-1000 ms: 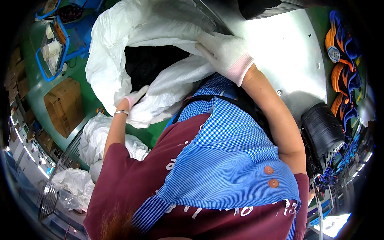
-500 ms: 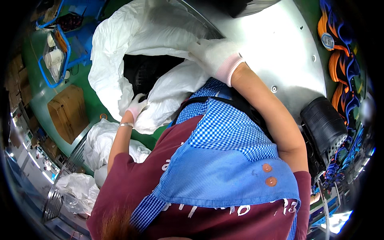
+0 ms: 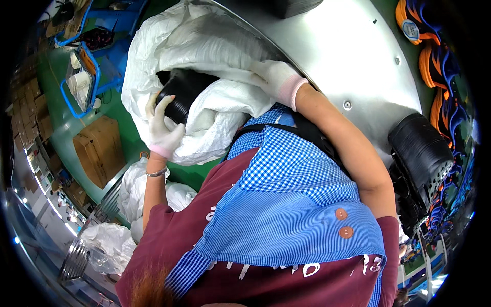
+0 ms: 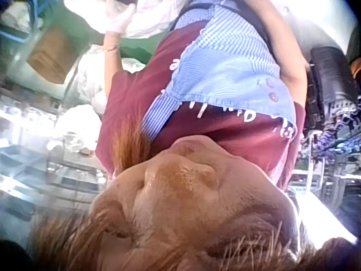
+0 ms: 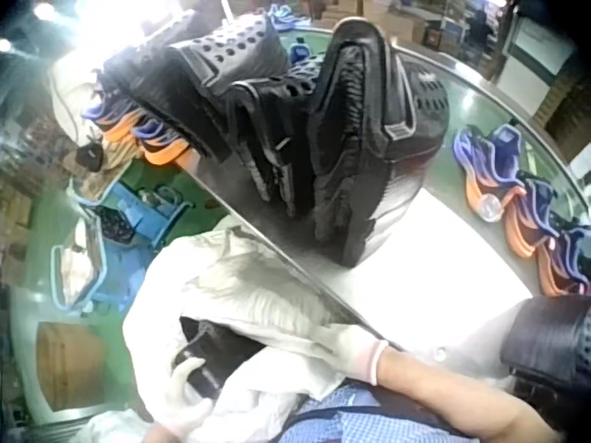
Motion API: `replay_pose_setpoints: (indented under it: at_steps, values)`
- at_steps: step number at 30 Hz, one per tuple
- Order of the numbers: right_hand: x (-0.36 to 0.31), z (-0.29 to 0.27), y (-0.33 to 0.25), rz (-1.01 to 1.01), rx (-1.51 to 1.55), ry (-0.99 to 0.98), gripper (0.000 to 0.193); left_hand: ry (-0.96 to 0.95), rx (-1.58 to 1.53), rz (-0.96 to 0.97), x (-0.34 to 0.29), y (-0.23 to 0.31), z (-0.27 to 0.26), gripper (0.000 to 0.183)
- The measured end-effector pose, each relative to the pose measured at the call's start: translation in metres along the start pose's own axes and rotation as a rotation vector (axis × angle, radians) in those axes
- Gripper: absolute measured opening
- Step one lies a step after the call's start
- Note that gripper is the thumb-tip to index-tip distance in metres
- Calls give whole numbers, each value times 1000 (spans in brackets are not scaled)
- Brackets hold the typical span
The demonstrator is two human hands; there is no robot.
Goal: The person inserts black plastic shoe inserts into blue and orange athletic shoes on a factory line. They repeatedly pick up inserts from a white sack, place them into the shoes, and then return the inserts to the sack after each shoe is filled.
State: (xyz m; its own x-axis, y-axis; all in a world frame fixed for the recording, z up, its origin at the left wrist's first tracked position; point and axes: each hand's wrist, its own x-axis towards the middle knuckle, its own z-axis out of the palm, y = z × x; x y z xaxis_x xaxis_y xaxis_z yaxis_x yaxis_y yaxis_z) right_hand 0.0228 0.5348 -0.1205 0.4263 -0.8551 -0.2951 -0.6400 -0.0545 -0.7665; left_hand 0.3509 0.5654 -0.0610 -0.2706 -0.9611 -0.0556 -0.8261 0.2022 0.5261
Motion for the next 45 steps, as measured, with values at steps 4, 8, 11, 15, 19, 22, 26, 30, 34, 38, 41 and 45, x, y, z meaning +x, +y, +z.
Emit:
replay_pose_setpoints:
  at_steps: [4, 8, 11, 15, 19, 22, 26, 30, 34, 38, 41, 45]
  values:
    - [-3, -2, 1, 2, -13, -34, 31, -49, -79, -36, -5, -8, 5, 62]
    - [-2, -2, 2, 37, -24, -58, 31, 36, -45, -39, 4, -3, -19, 64]
    - [0, -3, -1, 67, -45, -81, 33, 162, -420, -67, 7, -4, -43, 67]
    - [-2, -2, -1, 44, 16, 6, 29, 164, -265, 133, 21, 23, -70, 67]
    - [-5, -16, -23, -32, 113, 182, 48, 237, -359, 167, 27, 41, -73, 67]
    - [8, -27, -42, -48, 396, 198, 57, 153, -470, 212, 31, 54, -71, 69]
    - [27, -46, -60, -53, 1221, -181, 74, -3, -739, 206, 36, 63, -44, 68]
    - [16, -39, -51, -100, 1398, -168, 79, -69, -977, -54, 30, 72, -26, 91]
    - [-9, -40, -33, -65, 1191, 67, 83, -132, -1437, -602, -18, 61, 9, 78]
    - [-39, -47, -40, 18, 1065, 64, 83, -128, -1349, -769, -15, 98, -3, 80]
    - [-49, -51, -41, 45, 1111, 15, 81, -176, -1446, -739, -27, 94, -13, 85]
    - [-55, -52, -44, 35, 1003, 36, 79, -78, -1466, -739, -43, 88, -10, 77]
